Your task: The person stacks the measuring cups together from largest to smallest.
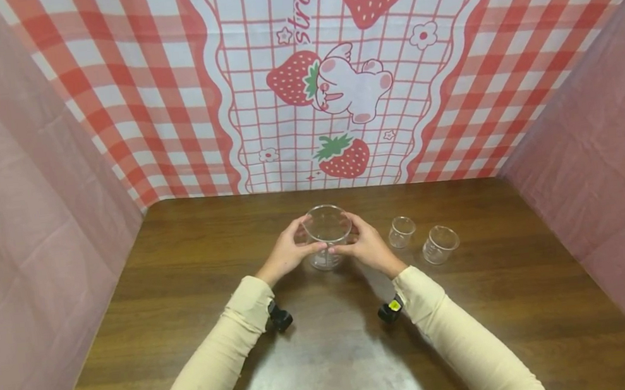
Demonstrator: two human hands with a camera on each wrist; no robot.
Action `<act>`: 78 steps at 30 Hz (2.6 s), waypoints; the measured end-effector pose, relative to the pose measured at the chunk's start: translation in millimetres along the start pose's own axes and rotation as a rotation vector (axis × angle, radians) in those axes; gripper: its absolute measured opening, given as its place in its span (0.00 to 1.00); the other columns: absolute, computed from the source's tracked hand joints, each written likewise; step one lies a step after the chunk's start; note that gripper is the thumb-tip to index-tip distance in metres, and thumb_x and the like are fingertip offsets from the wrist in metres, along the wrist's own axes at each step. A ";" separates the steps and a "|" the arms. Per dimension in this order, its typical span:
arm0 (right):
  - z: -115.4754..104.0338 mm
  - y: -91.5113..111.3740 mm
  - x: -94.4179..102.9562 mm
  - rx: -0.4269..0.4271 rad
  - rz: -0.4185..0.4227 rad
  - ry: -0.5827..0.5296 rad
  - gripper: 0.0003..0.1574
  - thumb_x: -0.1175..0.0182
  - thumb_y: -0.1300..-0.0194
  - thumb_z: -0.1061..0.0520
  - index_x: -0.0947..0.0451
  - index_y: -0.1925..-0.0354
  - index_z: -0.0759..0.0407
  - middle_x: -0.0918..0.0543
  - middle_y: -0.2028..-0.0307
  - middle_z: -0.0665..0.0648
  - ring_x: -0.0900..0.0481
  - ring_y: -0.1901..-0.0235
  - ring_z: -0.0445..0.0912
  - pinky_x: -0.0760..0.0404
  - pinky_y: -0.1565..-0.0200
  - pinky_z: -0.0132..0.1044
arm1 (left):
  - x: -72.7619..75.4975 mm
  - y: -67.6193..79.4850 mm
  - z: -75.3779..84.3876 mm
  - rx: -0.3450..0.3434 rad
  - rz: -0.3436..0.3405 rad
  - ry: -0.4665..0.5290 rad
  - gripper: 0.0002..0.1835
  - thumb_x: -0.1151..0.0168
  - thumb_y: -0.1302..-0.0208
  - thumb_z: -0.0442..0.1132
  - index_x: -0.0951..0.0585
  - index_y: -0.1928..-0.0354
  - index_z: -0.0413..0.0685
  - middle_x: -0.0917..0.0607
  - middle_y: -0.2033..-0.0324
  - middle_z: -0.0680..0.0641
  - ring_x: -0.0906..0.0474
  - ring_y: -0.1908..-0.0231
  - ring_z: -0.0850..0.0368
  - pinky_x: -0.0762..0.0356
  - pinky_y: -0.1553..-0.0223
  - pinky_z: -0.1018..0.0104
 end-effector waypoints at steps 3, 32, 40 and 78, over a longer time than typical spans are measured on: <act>0.1 -0.2 -0.2 -0.008 0.000 -0.006 0.54 0.25 0.51 0.64 0.42 0.31 0.71 0.26 0.42 0.74 0.21 0.46 0.66 0.18 0.43 0.51 | 1.2 -0.3 -0.3 0.003 0.014 -0.011 0.42 0.27 0.45 0.37 0.36 0.30 0.40 0.30 0.33 0.35 0.31 0.36 0.37 0.26 0.35 0.47; -27.6 10.4 11.5 0.126 0.057 0.057 0.52 0.23 0.53 0.61 0.37 0.33 0.68 0.22 0.47 0.71 0.20 0.49 0.62 0.13 0.51 0.49 | 6.5 13.1 27.1 -0.069 0.021 -0.001 0.39 0.29 0.44 0.36 0.35 0.32 0.37 0.28 0.35 0.33 0.29 0.38 0.35 0.26 0.37 0.43; -35.0 18.7 13.6 0.146 0.051 0.039 0.51 0.23 0.53 0.60 0.36 0.34 0.67 0.22 0.46 0.70 0.20 0.49 0.61 0.13 0.52 0.46 | 6.6 19.2 33.2 -0.053 0.030 -0.005 0.41 0.27 0.46 0.38 0.34 0.31 0.41 0.26 0.36 0.38 0.27 0.39 0.39 0.21 0.40 0.50; -51.6 67.9 5.8 0.226 0.018 0.022 0.51 0.24 0.55 0.66 0.36 0.35 0.69 0.23 0.47 0.74 0.15 0.59 0.64 0.11 0.57 0.39 | -7.9 66.9 45.6 -0.091 0.000 0.044 0.42 0.25 0.48 0.39 0.34 0.32 0.41 0.27 0.36 0.35 0.20 0.48 0.37 0.16 0.47 0.53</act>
Point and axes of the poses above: each hand's wrist, its own y-axis away from the middle knuckle, its own x-axis out of the back of the hand, z = x × y, the point moved 10 cm from there along -y, towards the middle knuckle
